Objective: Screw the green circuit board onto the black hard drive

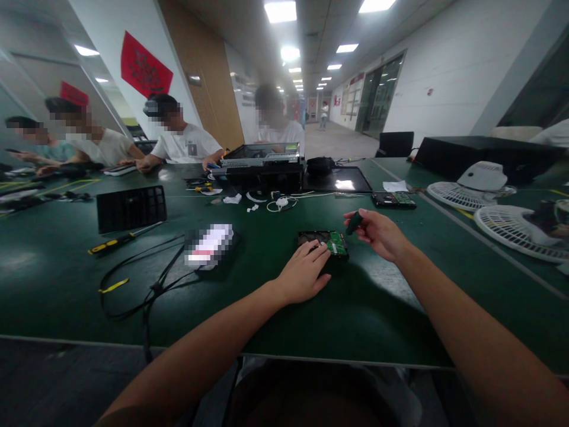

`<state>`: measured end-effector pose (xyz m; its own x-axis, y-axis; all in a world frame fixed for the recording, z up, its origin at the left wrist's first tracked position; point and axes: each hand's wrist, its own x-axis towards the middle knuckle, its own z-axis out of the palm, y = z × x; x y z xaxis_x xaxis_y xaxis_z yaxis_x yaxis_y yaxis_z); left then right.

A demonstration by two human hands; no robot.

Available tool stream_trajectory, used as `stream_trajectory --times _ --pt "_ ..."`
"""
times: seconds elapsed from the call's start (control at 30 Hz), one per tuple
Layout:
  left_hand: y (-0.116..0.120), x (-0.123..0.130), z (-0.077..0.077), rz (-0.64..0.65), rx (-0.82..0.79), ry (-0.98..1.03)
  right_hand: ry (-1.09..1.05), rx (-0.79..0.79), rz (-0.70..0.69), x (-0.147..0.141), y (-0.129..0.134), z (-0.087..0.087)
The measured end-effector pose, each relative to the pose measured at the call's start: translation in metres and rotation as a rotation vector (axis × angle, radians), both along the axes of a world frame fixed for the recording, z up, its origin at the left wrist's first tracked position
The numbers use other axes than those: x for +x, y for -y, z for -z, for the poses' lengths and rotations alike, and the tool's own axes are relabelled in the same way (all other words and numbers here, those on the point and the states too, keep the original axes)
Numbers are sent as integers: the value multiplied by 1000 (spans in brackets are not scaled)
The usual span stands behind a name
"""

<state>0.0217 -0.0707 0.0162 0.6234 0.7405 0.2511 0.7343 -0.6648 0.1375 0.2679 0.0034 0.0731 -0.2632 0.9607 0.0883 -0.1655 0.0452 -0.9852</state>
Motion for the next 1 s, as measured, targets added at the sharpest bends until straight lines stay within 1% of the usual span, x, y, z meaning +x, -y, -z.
stream_trajectory --times 0.1,0.27,0.43,0.57,0.8,1.0 --pt "0 0 0 4 -1 -7 12 14 -9 -1 3 -2" --pt "0 1 2 -1 8 -4 -8 -29 -34 -2 7 -6" --pt "-1 0 3 4 11 -1 17 -23 -62 -1 5 -4" --pt "0 0 1 5 1 0 12 -26 -52 0 3 -1" --pt "-1 0 1 5 -7 2 -59 -57 -42 2 1 0" --pt "-1 0 2 8 -10 -3 -7 -40 -12 2 0 0"
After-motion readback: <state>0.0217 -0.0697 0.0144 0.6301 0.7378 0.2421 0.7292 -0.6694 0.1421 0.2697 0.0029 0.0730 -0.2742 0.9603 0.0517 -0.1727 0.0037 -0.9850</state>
